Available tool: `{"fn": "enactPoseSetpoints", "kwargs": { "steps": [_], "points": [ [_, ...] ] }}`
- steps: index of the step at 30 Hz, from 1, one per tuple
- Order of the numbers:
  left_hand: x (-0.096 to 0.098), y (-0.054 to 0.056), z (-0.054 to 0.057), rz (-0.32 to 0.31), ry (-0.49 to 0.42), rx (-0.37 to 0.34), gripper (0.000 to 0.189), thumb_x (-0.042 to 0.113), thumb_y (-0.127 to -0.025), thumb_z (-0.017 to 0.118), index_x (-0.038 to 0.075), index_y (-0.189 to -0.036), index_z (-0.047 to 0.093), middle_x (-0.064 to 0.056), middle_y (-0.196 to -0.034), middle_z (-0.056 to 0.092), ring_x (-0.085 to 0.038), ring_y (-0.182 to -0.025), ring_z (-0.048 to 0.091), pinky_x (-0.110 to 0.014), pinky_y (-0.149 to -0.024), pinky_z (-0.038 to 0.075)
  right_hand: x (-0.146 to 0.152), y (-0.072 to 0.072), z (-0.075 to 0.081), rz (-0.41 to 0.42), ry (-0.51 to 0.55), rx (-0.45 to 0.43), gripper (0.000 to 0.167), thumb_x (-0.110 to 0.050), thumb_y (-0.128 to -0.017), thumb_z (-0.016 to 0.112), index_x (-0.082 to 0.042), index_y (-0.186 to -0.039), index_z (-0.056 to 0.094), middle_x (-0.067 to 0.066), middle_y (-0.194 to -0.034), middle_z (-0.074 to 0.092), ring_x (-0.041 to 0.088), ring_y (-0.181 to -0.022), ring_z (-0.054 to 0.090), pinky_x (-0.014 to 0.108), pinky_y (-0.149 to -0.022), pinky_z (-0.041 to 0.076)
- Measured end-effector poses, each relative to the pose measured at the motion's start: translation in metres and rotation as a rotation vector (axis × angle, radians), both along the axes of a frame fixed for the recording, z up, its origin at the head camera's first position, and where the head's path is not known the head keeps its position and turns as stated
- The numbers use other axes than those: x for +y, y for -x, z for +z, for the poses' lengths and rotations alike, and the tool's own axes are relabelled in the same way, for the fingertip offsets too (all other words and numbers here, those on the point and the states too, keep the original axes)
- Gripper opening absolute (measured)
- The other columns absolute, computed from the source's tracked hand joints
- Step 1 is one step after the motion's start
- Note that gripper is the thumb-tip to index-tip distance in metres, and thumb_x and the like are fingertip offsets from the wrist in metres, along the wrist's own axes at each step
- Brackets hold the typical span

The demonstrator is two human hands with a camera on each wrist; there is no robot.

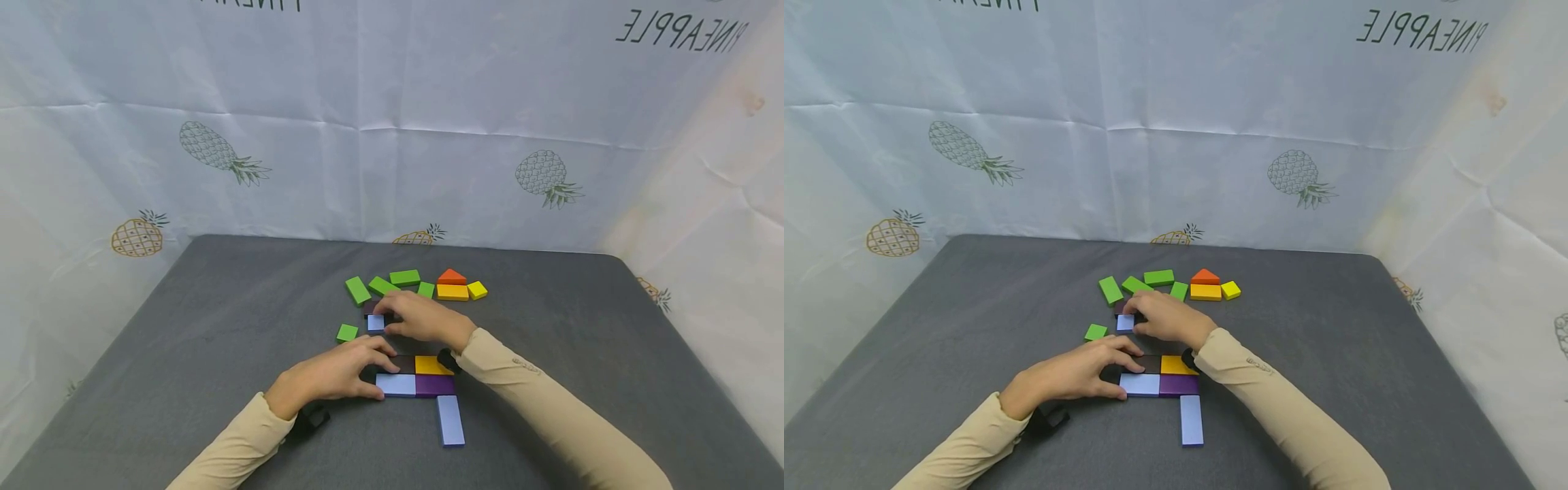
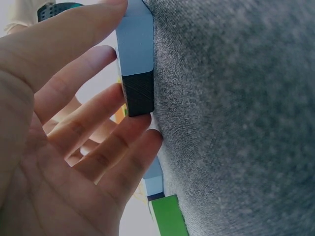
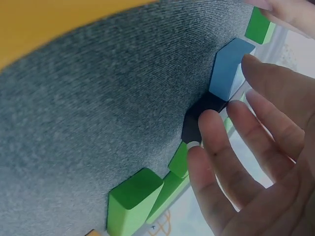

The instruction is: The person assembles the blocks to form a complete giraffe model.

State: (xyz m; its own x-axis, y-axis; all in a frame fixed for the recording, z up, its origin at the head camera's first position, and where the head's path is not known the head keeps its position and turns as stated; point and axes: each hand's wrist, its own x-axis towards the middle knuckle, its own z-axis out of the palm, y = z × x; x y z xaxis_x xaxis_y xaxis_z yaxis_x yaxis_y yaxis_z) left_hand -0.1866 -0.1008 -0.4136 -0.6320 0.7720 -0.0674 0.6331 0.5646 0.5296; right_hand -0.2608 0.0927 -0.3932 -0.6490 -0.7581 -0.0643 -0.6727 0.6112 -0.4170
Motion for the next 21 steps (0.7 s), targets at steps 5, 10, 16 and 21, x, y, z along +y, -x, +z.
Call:
{"fn": "enactPoseSetpoints", "kwargs": {
  "steps": [5,10,16,21],
  "points": [
    [0.0,0.0003,-0.0007,-0.012,-0.005,0.015,0.039,0.027,-0.086,0.078,0.014,-0.122,0.072,-0.002,-0.133,0.059,-0.02,-0.127,0.052,-0.038,-0.104,0.047,-0.0036,0.0012,-0.0016,0.004,-0.016,0.016,0.033,-0.014,-0.093,0.069,-0.007,-0.125,0.067,0.007,-0.124,0.065,0.021,-0.106,0.063,0.035,-0.094,0.052],
    [-0.0003,0.0006,-0.0013,-0.017,-0.01,0.021,0.038,0.027,-0.086,0.078,0.014,-0.121,0.072,-0.003,-0.133,0.059,-0.02,-0.126,0.052,-0.037,-0.104,0.047,-0.0065,0.001,-0.0028,-0.013,-0.024,0.033,0.03,-0.013,-0.092,0.071,-0.008,-0.122,0.069,0.007,-0.12,0.066,0.021,-0.103,0.062,0.036,-0.092,0.052],
    [-0.0012,0.0012,-0.001,-0.021,-0.01,0.024,0.038,0.027,-0.086,0.078,0.014,-0.121,0.072,-0.003,-0.133,0.059,-0.021,-0.126,0.053,-0.037,-0.103,0.048,-0.0089,0.0001,0.0,-0.061,-0.056,0.032,0.029,-0.012,-0.09,0.073,-0.009,-0.119,0.071,0.006,-0.118,0.067,0.021,-0.104,0.062,0.037,-0.093,0.053],
    [-0.0012,0.0012,-0.0004,-0.016,-0.009,0.017,0.038,0.027,-0.086,0.078,0.014,-0.121,0.072,-0.003,-0.133,0.059,-0.021,-0.125,0.053,-0.037,-0.102,0.048,-0.0075,-0.0001,0.0051,-0.103,-0.105,0.003,0.029,-0.012,-0.088,0.075,-0.009,-0.117,0.072,0.006,-0.116,0.069,0.02,-0.105,0.063,0.036,-0.094,0.054]
  ]
}}
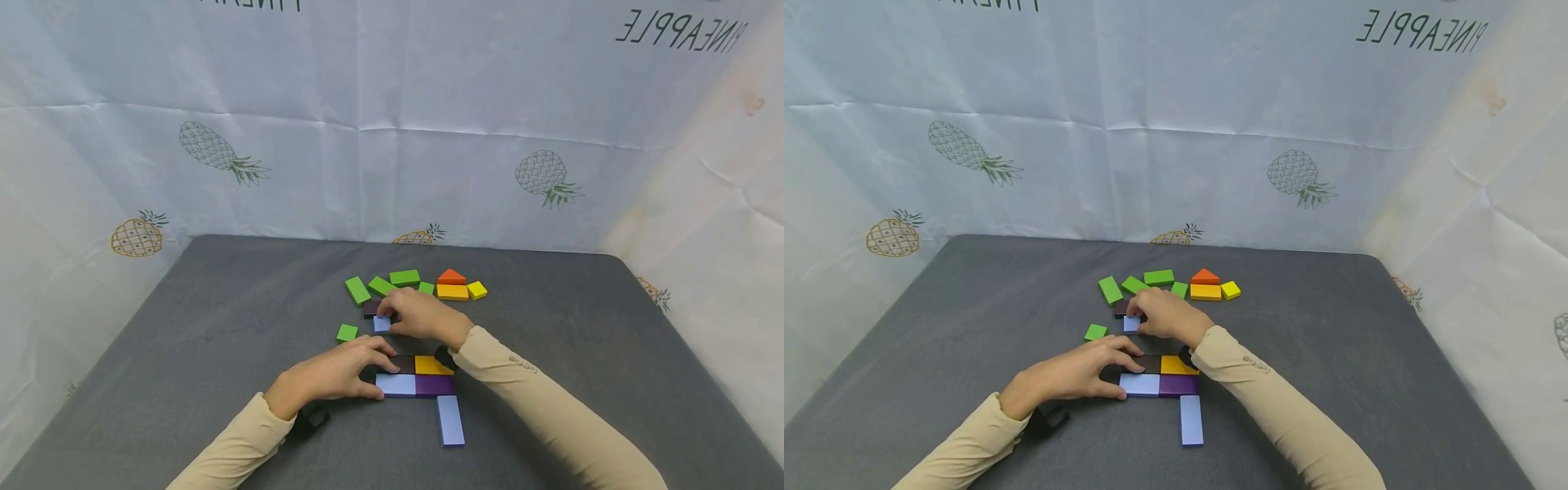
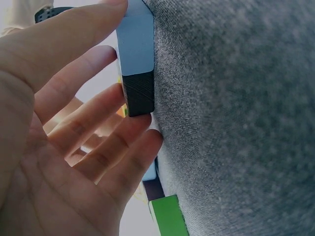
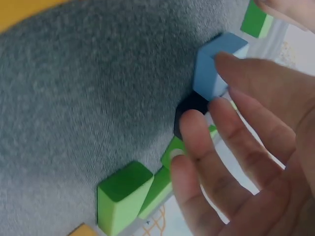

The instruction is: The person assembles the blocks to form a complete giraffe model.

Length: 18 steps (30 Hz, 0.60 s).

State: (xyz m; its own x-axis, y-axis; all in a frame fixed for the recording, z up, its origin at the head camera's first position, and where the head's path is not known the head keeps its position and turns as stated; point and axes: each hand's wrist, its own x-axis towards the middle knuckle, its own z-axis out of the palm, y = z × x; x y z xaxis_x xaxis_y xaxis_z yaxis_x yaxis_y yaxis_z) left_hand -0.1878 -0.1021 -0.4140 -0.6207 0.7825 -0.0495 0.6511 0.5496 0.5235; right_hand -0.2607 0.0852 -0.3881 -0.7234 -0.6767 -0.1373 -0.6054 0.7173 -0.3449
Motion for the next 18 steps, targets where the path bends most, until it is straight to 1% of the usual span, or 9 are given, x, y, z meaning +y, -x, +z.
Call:
{"fn": "enactPoseSetpoints", "kwargs": {
  "steps": [5,8,14,18],
  "points": [
    [0.0007,-0.0011,0.0009,0.016,0.006,-0.015,0.038,0.027,-0.086,0.078,0.014,-0.121,0.072,-0.002,-0.133,0.058,-0.019,-0.124,0.052,-0.036,-0.102,0.048,0.0039,-0.0004,0.0035,-0.036,-0.066,-0.034,0.03,-0.013,-0.088,0.076,-0.009,-0.117,0.071,0.006,-0.116,0.068,0.02,-0.106,0.061,0.036,-0.096,0.052],
    [0.0009,-0.0018,0.0015,0.025,0.015,-0.027,0.039,0.028,-0.086,0.078,0.015,-0.122,0.072,-0.001,-0.134,0.058,-0.018,-0.125,0.052,-0.035,-0.102,0.048,0.0056,-0.0009,0.003,-0.051,-0.091,-0.039,0.03,-0.015,-0.087,0.077,-0.01,-0.116,0.071,0.006,-0.116,0.065,0.02,-0.106,0.059,0.037,-0.097,0.051],
    [0.001,-0.0016,0.0006,0.026,0.014,-0.033,0.039,0.028,-0.086,0.078,0.015,-0.122,0.072,-0.001,-0.134,0.058,-0.019,-0.126,0.051,-0.036,-0.103,0.048,0.0068,-0.0014,-0.0016,-0.06,-0.068,-0.033,0.031,-0.021,-0.082,0.082,-0.012,-0.109,0.071,0.004,-0.109,0.067,0.018,-0.099,0.06,0.036,-0.094,0.053],
    [0.0011,-0.0019,0.0011,0.028,0.014,-0.031,0.039,0.028,-0.086,0.079,0.015,-0.122,0.072,-0.001,-0.134,0.058,-0.018,-0.125,0.051,-0.036,-0.103,0.048,0.0102,-0.002,-0.0039,-0.047,-0.052,-0.022,0.032,-0.019,-0.082,0.083,-0.011,-0.11,0.071,0.004,-0.108,0.07,0.017,-0.097,0.061,0.035,-0.092,0.053]
  ]
}}
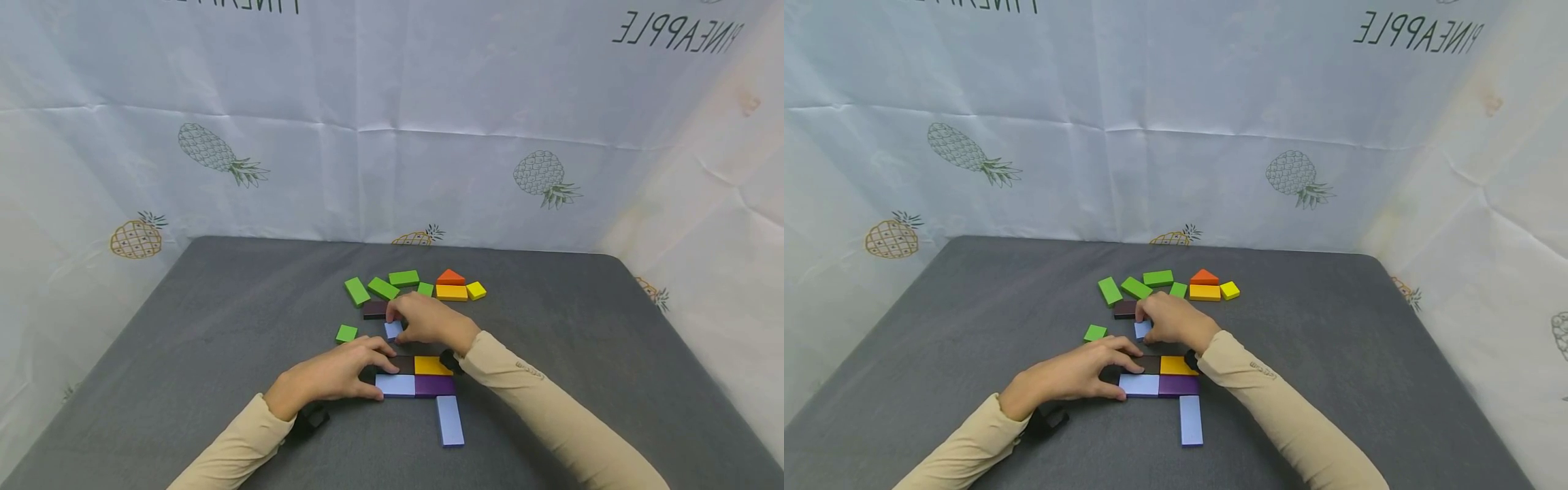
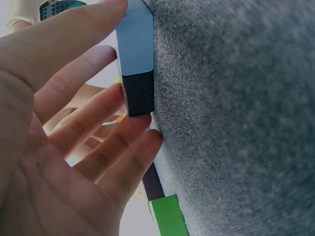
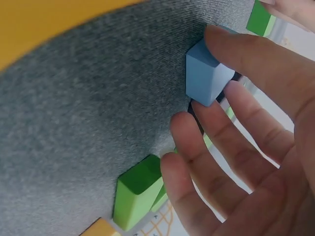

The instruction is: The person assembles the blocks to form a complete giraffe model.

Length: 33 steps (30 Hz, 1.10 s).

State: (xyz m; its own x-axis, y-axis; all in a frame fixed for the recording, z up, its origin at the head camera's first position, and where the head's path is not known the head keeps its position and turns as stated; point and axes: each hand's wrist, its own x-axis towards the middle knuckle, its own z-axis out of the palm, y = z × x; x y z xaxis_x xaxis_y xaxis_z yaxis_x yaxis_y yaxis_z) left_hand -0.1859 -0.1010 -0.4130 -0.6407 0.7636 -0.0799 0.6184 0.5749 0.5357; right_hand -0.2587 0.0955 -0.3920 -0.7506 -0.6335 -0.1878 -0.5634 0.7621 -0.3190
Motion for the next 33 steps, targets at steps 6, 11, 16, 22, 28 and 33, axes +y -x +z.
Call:
{"fn": "enactPoseSetpoints", "kwargs": {
  "steps": [6,11,16,22,28,33],
  "points": [
    [0.001,0.0,0.0,0.006,0.002,-0.005,0.039,0.028,-0.085,0.079,0.015,-0.122,0.072,0.0,-0.133,0.058,-0.017,-0.124,0.052,-0.035,-0.102,0.048,0.01,-0.004,0.002,-0.006,0.05,0.025,0.036,-0.019,-0.083,0.081,-0.008,-0.115,0.07,0.005,-0.113,0.069,0.018,-0.096,0.06,0.037,-0.091,0.053],
    [0.002,0.0,0.0,0.003,0.001,-0.001,0.039,0.028,-0.085,0.079,0.015,-0.122,0.072,0.0,-0.132,0.058,-0.017,-0.123,0.052,-0.035,-0.102,0.049,0.019,-0.008,0.004,-0.027,0.073,0.038,0.036,-0.021,-0.084,0.08,-0.009,-0.116,0.07,0.005,-0.112,0.067,0.016,-0.092,0.058,0.035,-0.088,0.053],
    [0.001,0.0,0.0,0.001,-0.004,0.005,0.039,0.027,-0.085,0.079,0.015,-0.122,0.072,0.0,-0.132,0.059,-0.017,-0.123,0.053,-0.035,-0.102,0.049,0.026,-0.014,0.007,-0.058,0.086,0.036,0.036,-0.023,-0.084,0.08,-0.011,-0.116,0.07,0.003,-0.111,0.065,0.015,-0.091,0.057,0.034,-0.087,0.053],
    [0.001,0.0,0.0,0.007,-0.006,-0.007,0.039,0.027,-0.085,0.079,0.016,-0.122,0.072,0.0,-0.133,0.058,-0.017,-0.124,0.052,-0.036,-0.102,0.049,0.034,-0.021,0.009,-0.082,0.112,0.048,0.036,-0.023,-0.084,0.08,-0.011,-0.116,0.069,0.003,-0.111,0.065,0.014,-0.09,0.058,0.033,-0.085,0.054],
    [0.001,0.0,-0.001,0.006,0.001,-0.007,0.04,0.027,-0.086,0.079,0.015,-0.123,0.071,-0.001,-0.134,0.058,-0.017,-0.125,0.052,-0.036,-0.103,0.049,0.041,-0.03,0.011,-0.069,0.141,0.077,0.033,-0.022,-0.084,0.08,-0.011,-0.114,0.07,0.001,-0.107,0.065,0.013,-0.091,0.059,0.033,-0.085,0.054],
    [0.001,0.0,-0.001,0.01,-0.003,-0.014,0.039,0.026,-0.086,0.079,0.015,-0.123,0.071,-0.001,-0.134,0.058,-0.019,-0.126,0.052,-0.037,-0.103,0.048,0.046,-0.039,0.015,-0.082,0.155,0.079,0.032,-0.022,-0.083,0.08,-0.011,-0.112,0.069,0.001,-0.107,0.066,0.016,-0.093,0.062,0.034,-0.086,0.055]
  ]
}}
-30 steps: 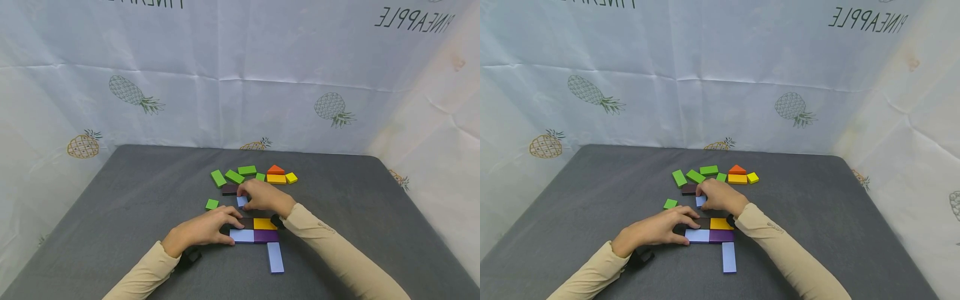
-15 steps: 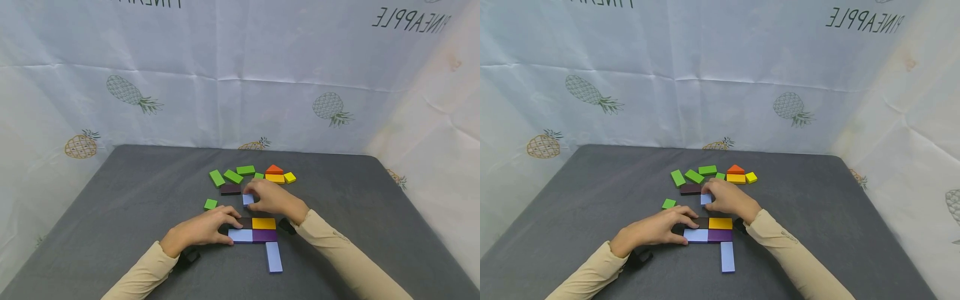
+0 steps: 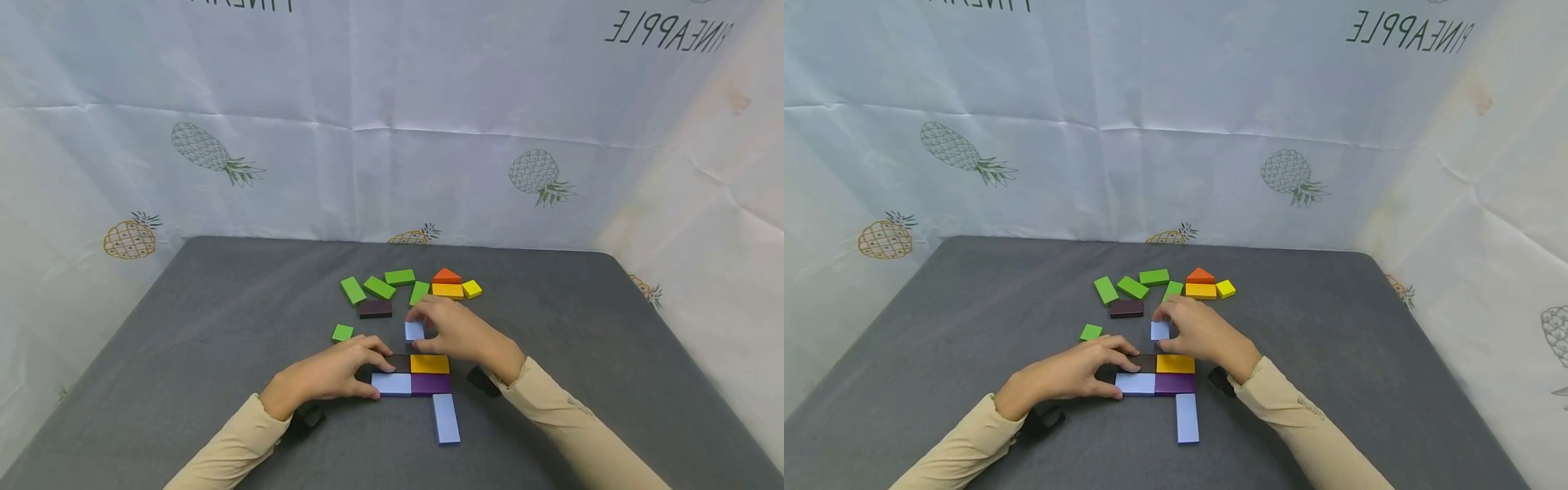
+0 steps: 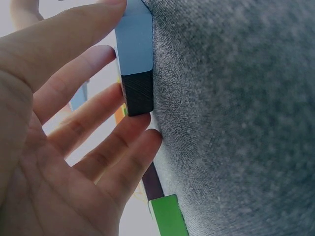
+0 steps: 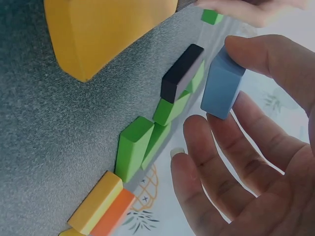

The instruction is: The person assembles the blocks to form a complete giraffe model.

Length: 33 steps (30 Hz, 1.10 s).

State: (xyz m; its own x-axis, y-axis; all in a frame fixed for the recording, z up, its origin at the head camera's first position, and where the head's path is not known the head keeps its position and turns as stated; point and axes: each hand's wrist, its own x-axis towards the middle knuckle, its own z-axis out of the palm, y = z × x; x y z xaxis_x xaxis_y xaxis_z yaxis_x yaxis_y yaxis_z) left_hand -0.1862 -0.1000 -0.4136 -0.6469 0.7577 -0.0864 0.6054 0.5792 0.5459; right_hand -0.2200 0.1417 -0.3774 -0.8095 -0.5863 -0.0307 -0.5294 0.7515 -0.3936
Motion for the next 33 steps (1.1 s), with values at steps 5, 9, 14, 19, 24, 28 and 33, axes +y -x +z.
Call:
{"fn": "enactPoseSetpoints", "kwargs": {
  "steps": [5,9,14,19,24,28,33],
  "points": [
    [0.001,0.0,-0.001,0.009,-0.003,-0.01,0.039,0.026,-0.085,0.079,0.015,-0.122,0.072,-0.001,-0.134,0.058,-0.019,-0.127,0.052,-0.038,-0.104,0.047,0.006,-0.01,0.004,-0.011,-0.008,0.023,0.033,-0.024,-0.082,0.082,-0.012,-0.11,0.069,0.0,-0.106,0.067,0.014,-0.091,0.062,0.034,-0.084,0.054],
    [0.001,0.001,-0.001,0.011,-0.004,-0.013,0.039,0.026,-0.085,0.079,0.014,-0.122,0.071,-0.001,-0.134,0.057,-0.019,-0.127,0.052,-0.038,-0.104,0.048,0.01,-0.017,0.005,-0.007,0.001,0.035,0.032,-0.024,-0.082,0.082,-0.013,-0.109,0.07,-0.003,-0.104,0.066,0.013,-0.09,0.062,0.032,-0.082,0.054],
    [0.001,0.0,0.0,0.014,-0.006,-0.018,0.039,0.025,-0.085,0.079,0.014,-0.122,0.071,-0.001,-0.134,0.057,-0.019,-0.127,0.052,-0.038,-0.103,0.048,0.013,-0.024,0.007,-0.01,0.003,0.025,0.03,-0.023,-0.082,0.081,-0.014,-0.109,0.07,-0.004,-0.104,0.066,0.013,-0.091,0.062,0.03,-0.081,0.054],
    [0.0,0.0,0.0,0.014,-0.009,-0.016,0.039,0.026,-0.086,0.079,0.014,-0.122,0.071,-0.001,-0.135,0.057,-0.02,-0.127,0.051,-0.039,-0.104,0.047,0.017,-0.032,0.008,0.003,0.018,0.033,0.03,-0.024,-0.082,0.081,-0.015,-0.109,0.071,-0.005,-0.103,0.066,0.014,-0.092,0.063,0.03,-0.081,0.054],
    [0.0,0.0,-0.001,0.011,-0.006,-0.008,0.039,0.026,-0.086,0.079,0.015,-0.122,0.071,-0.001,-0.135,0.057,-0.02,-0.127,0.051,-0.039,-0.104,0.047,0.024,-0.04,0.006,0.034,0.044,0.064,0.031,-0.026,-0.083,0.081,-0.015,-0.111,0.071,-0.007,-0.103,0.065,0.013,-0.092,0.064,0.03,-0.08,0.054],
    [0.001,0.0,-0.001,0.015,-0.005,-0.007,0.039,0.026,-0.086,0.079,0.014,-0.122,0.071,-0.001,-0.135,0.057,-0.02,-0.127,0.052,-0.039,-0.103,0.048,0.029,-0.046,0.005,0.042,0.05,0.062,0.032,-0.029,-0.084,0.08,-0.016,-0.112,0.071,-0.009,-0.103,0.065,0.012,-0.093,0.064,0.029,-0.08,0.053],
    [0.001,0.0,-0.001,0.02,-0.008,-0.009,0.04,0.025,-0.085,0.079,0.014,-0.122,0.071,-0.002,-0.135,0.057,-0.02,-0.127,0.051,-0.04,-0.104,0.048,0.035,-0.054,0.003,0.037,0.066,0.042,0.032,-0.031,-0.084,0.08,-0.018,-0.112,0.071,-0.012,-0.102,0.063,0.011,-0.092,0.062,0.026,-0.077,0.052]
  ]
}}
